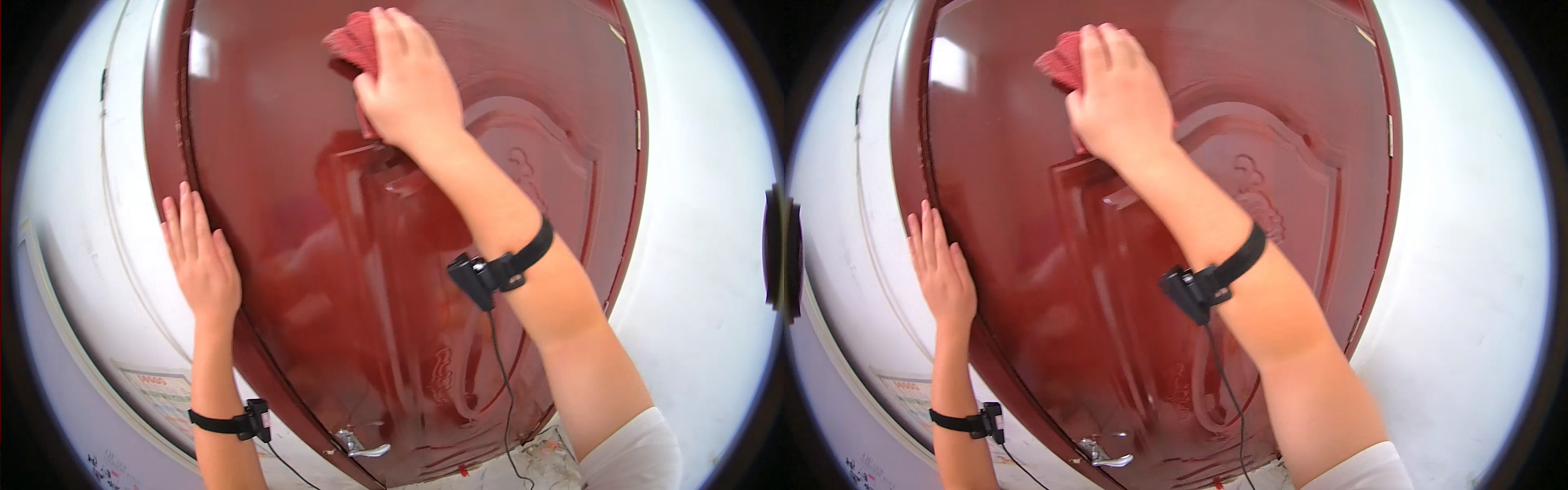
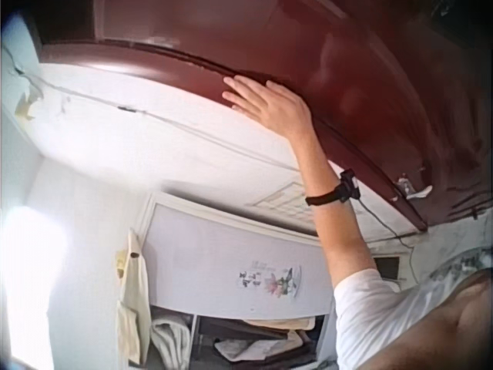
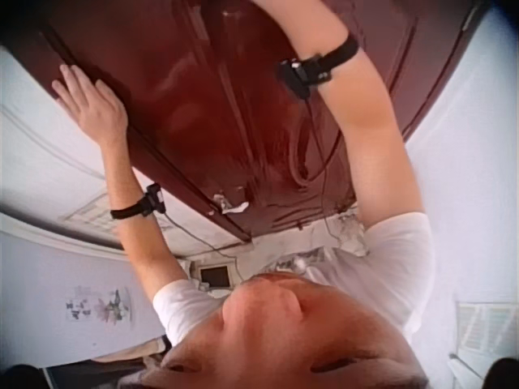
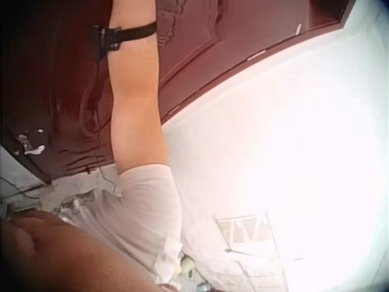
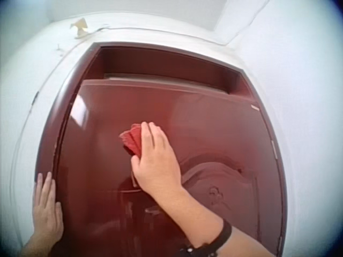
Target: Cleaning a red wooden door with a pink cloth.
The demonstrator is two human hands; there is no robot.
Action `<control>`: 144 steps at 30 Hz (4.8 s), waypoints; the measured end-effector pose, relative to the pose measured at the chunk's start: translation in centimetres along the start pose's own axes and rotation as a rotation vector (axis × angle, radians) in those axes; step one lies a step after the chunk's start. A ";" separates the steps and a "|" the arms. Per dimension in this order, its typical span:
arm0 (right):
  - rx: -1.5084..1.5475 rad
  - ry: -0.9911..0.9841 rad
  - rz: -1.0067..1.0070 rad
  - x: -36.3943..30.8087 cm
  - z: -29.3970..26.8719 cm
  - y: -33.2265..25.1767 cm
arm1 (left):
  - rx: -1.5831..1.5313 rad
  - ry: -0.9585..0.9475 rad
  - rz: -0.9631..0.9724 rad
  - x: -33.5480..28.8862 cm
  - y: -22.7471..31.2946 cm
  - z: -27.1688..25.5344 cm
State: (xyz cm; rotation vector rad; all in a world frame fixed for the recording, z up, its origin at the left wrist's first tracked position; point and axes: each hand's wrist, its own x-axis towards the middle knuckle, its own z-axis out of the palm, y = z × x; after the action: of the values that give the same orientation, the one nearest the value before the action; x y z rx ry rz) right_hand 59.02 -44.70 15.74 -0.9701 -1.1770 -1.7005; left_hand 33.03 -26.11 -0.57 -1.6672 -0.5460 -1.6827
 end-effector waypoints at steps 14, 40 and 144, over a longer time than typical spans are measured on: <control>0.247 -0.086 -0.005 -5.6 5.0 -18.1 | -0.471 0.192 -0.040 0.9 1.4 -0.1; -0.013 -0.214 -0.107 -6.1 -14.4 14.1 | -0.147 0.070 0.043 0.1 0.8 -0.4; 0.269 -0.323 -0.447 -6.9 -3.6 -3.8 | -0.047 -0.022 0.024 -0.3 1.8 -0.8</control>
State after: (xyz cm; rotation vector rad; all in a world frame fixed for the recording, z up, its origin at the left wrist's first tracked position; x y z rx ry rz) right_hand 57.48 -45.96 7.28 -0.8773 -1.8969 -1.6931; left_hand 33.73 -27.84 -1.24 -1.7214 -0.4988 -1.6734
